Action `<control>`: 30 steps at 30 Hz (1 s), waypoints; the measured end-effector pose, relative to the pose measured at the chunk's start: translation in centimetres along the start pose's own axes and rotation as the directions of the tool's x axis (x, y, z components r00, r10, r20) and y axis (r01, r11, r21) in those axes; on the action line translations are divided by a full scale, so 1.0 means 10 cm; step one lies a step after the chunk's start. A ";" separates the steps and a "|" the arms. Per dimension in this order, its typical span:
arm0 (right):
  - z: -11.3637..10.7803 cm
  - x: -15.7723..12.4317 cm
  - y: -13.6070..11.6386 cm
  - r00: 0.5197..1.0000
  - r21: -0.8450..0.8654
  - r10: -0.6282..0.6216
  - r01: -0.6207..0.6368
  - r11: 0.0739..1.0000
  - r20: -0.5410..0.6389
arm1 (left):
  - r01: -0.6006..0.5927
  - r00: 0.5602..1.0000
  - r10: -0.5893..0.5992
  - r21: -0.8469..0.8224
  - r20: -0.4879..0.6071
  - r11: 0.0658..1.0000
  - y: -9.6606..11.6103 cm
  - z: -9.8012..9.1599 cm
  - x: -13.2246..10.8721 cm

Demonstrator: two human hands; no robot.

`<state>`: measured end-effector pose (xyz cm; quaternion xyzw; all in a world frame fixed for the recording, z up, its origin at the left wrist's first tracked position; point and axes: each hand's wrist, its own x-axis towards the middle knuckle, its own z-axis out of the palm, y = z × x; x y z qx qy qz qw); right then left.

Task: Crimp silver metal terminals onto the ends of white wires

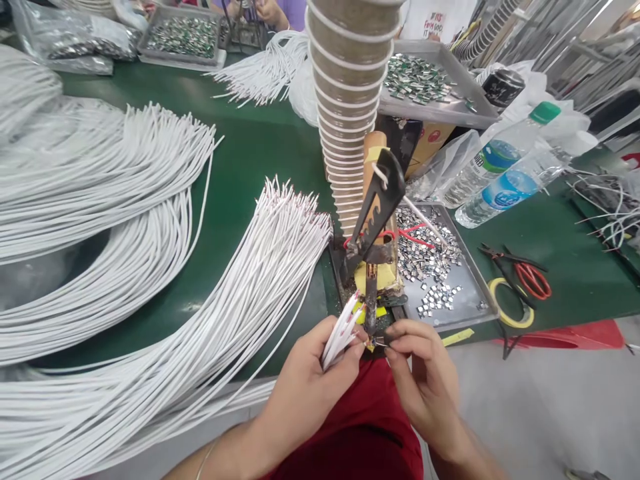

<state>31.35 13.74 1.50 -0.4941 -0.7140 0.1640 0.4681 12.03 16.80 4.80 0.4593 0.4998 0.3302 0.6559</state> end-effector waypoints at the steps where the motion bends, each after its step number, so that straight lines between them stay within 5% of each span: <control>1: 0.01 -0.01 0.01 1.000 -0.006 -0.009 0.009 1.000 0.000 | 0.001 1.000 -0.001 -0.010 -0.003 1.000 0.01 0.00 0.01; 23: 0.10 0.11 -0.07 0.972 -0.135 -0.236 0.233 0.963 -0.008 | -0.038 0.999 0.038 0.013 -0.037 0.999 0.08 0.00 0.01; 30: 0.02 0.09 -0.04 0.990 -0.093 -0.135 0.130 0.987 -0.047 | -0.007 1.000 0.007 0.041 -0.006 0.999 0.00 -0.01 -0.02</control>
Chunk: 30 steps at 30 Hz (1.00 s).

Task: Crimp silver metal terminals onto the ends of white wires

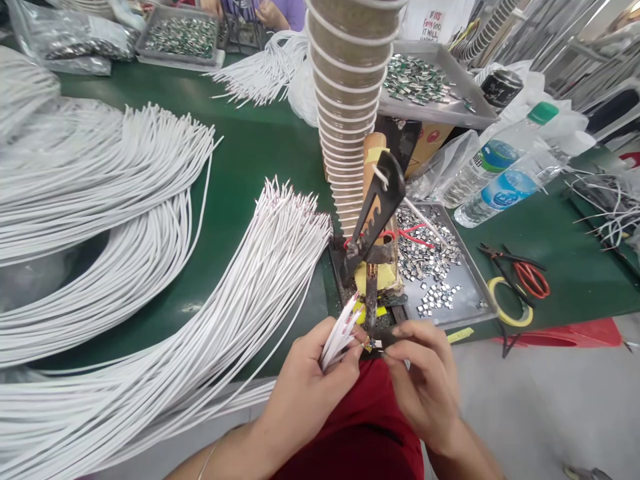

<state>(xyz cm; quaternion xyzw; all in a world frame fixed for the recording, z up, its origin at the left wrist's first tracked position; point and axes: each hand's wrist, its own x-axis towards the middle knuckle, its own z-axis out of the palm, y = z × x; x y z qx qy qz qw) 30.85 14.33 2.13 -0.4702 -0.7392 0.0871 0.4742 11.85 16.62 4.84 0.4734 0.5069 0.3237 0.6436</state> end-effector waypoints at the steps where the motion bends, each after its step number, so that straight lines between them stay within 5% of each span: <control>1: -0.02 -0.02 0.01 1.000 0.009 0.016 -0.016 1.000 -0.012 | 0.004 1.000 -0.004 0.002 0.002 1.000 -0.02 0.00 -0.01; 4: -0.08 -0.06 0.01 0.997 0.051 0.072 -0.072 0.996 0.002 | 0.020 1.000 -0.020 0.002 0.019 1.000 -0.05 0.02 -0.03; 9: -0.11 0.01 -0.06 0.973 0.146 0.139 -0.167 0.975 0.184 | -0.076 0.993 0.074 0.016 0.097 0.997 -0.08 0.06 -0.04; 16: -0.12 0.10 -0.10 0.948 0.162 0.219 -0.259 0.952 0.232 | -0.138 0.974 0.146 -0.060 0.175 0.989 -0.14 0.00 -0.08; 21: -0.19 0.12 -0.10 0.933 0.125 0.234 -0.275 0.953 0.274 | -0.119 0.984 0.129 -0.084 0.123 0.989 -0.20 -0.01 -0.08; 30: -0.11 0.02 -0.01 0.920 0.449 0.203 -0.346 0.824 0.336 | -0.101 0.971 0.117 -0.086 0.207 0.991 -0.18 0.03 -0.09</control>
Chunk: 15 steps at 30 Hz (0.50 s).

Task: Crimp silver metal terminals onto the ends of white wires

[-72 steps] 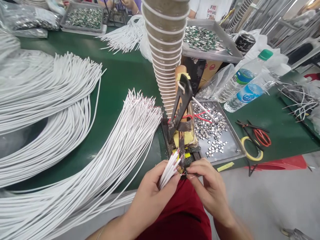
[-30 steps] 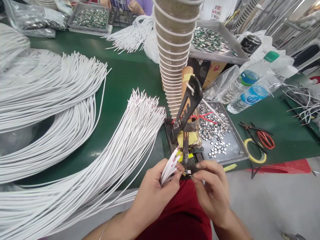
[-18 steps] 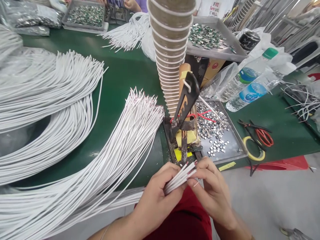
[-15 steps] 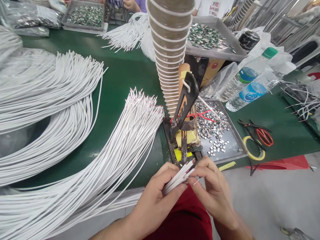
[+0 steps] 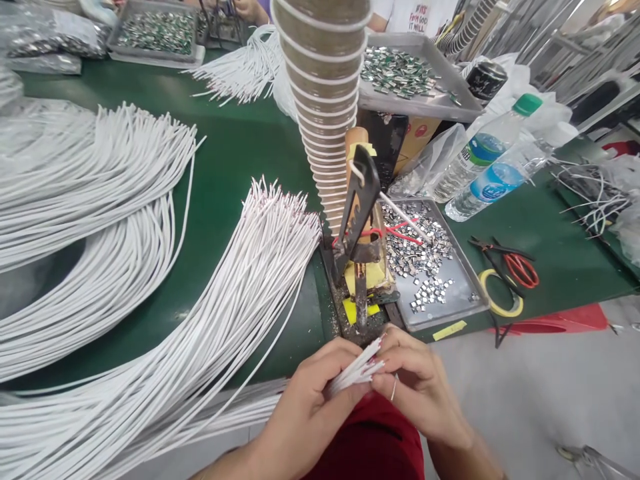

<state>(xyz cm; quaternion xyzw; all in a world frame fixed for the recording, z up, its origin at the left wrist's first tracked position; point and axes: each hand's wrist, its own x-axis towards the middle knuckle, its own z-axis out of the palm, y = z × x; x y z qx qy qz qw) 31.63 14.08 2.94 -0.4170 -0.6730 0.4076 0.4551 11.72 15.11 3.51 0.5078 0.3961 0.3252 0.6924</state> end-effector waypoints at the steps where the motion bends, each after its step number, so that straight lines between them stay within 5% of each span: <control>1: -0.03 0.01 0.00 1.000 -0.032 -0.009 0.008 0.999 -0.005 | -0.002 1.000 0.002 0.014 -0.012 1.000 0.00 0.00 0.00; 4: -0.24 0.07 0.06 0.993 -0.296 -0.018 -0.018 0.955 -0.119 | -0.002 0.996 0.006 0.054 -0.087 0.999 -0.02 -0.01 -0.01; 7: -0.55 0.17 0.24 0.950 -0.576 -0.024 -0.168 0.800 -0.311 | 0.011 0.987 0.000 0.072 -0.159 0.997 -0.03 -0.03 -0.01; 11: -0.83 0.29 0.55 0.933 -0.684 0.025 -0.282 0.672 -0.360 | 0.053 0.979 -0.039 0.069 -0.199 0.996 -0.06 -0.05 -0.01; 15: -0.84 0.31 0.63 0.931 -0.685 0.013 -0.278 0.673 -0.365 | 0.078 0.974 -0.058 0.086 -0.219 0.993 -0.08 -0.06 0.00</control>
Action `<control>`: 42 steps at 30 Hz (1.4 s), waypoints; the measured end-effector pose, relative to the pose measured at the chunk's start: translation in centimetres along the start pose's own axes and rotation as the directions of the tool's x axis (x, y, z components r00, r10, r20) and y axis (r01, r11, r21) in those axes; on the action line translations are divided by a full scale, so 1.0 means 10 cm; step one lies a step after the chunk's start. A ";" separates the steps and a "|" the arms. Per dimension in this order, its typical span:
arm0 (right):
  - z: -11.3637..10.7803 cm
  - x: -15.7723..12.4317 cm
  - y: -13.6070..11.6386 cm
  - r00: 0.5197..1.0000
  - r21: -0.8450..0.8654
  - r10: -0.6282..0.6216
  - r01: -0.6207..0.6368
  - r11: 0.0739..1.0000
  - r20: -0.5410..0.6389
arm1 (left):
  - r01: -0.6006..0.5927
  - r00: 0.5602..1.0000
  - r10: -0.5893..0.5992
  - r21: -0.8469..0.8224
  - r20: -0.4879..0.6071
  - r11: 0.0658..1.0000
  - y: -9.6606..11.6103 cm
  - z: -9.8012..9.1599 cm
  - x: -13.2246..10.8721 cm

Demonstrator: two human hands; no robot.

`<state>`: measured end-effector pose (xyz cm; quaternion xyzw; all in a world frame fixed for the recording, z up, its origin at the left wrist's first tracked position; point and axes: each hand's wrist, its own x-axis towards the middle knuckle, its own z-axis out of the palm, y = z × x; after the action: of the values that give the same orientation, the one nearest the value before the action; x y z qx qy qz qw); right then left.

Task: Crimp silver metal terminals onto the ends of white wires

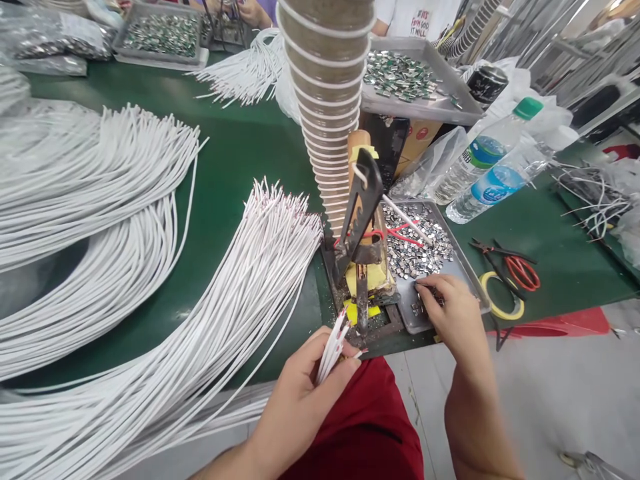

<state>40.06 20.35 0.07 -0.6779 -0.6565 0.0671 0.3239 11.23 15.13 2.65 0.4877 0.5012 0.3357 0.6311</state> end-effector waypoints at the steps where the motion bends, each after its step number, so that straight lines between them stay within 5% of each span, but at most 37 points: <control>1: 0.00 -0.03 -0.04 1.000 0.003 0.000 0.001 1.000 -0.011 | 0.003 1.000 -0.003 0.001 -0.009 1.000 0.00 0.00 0.01; 10: -0.01 -0.50 -0.70 0.980 0.453 -0.191 0.143 0.880 0.062 | 0.024 0.999 -0.026 -0.091 -0.020 0.996 0.11 0.01 0.07; 17: 0.03 -0.56 -0.91 0.961 0.465 -0.265 0.199 0.863 0.081 | 0.094 0.995 -0.089 -0.154 0.044 0.984 0.20 0.06 0.08; 42: 0.17 -0.66 -0.96 0.935 0.356 -0.327 0.353 0.865 -0.134 | 0.050 0.998 -0.056 -0.149 -0.033 0.988 0.22 0.04 0.12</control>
<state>30.19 14.11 1.60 -0.4791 -0.7291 0.1093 0.4764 12.08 16.77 4.38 0.4196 0.4994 0.3641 0.6648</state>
